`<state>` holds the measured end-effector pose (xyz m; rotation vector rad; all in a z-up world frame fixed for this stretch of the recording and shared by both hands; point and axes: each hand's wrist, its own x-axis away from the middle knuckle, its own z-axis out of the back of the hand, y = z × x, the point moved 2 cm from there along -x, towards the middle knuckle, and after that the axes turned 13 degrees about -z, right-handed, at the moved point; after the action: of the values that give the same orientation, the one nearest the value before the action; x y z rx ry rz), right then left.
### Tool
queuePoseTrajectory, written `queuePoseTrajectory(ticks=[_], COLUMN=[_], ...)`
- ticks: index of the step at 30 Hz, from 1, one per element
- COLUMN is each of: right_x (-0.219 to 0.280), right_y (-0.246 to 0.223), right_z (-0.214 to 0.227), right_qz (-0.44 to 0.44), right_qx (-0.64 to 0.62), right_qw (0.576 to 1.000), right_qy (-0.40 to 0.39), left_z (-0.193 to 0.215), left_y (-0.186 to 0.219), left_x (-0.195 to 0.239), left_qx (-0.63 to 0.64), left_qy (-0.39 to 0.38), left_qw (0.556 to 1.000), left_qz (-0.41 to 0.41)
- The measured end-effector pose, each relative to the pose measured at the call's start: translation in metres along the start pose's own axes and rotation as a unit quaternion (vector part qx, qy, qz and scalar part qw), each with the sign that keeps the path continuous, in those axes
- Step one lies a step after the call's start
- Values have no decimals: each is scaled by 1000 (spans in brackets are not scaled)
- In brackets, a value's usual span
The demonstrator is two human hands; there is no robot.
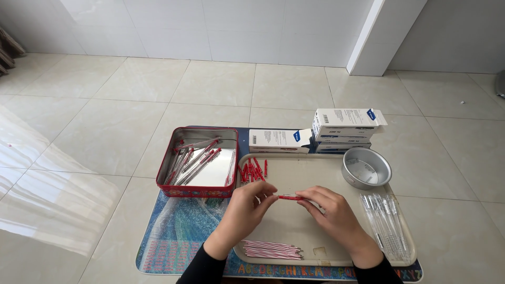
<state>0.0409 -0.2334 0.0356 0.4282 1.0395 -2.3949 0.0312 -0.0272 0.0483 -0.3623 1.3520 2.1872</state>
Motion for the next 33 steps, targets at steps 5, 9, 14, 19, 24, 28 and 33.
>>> queuePoseTrajectory(ticks=[5,9,14,19,24,28,33], right_x=[1,1,2,2,1,1,1], right_y=[-1,-4,-1,-1,0,-3,-6], right_z=[1,2,0,-1,-2,-1,0], right_qz=[6,2,-1,3,-2,-22,-31], right_qx=[-32,-49,-50,-50,-52,-60,-71], right_qw=[999,998,998,998,998,997,996], right_qy=[-18,-29,-35,-29,-41,-40,-31], left_z=[-2,-4,-8,-12,-14,-18,-23], left_y=[1,3,-1,-7,-10,-7,-8], left_x=[3,5,9,10,10,11,12], left_qx=[32,-4,-54,-90,-111,-152,-161], left_qy=[-3,-40,-52,-70,-76,-103,-152], left_qw=[999,996,990,984,982,974,972], left_qz=[-8,-76,-122,-137,-130,-131,-74])
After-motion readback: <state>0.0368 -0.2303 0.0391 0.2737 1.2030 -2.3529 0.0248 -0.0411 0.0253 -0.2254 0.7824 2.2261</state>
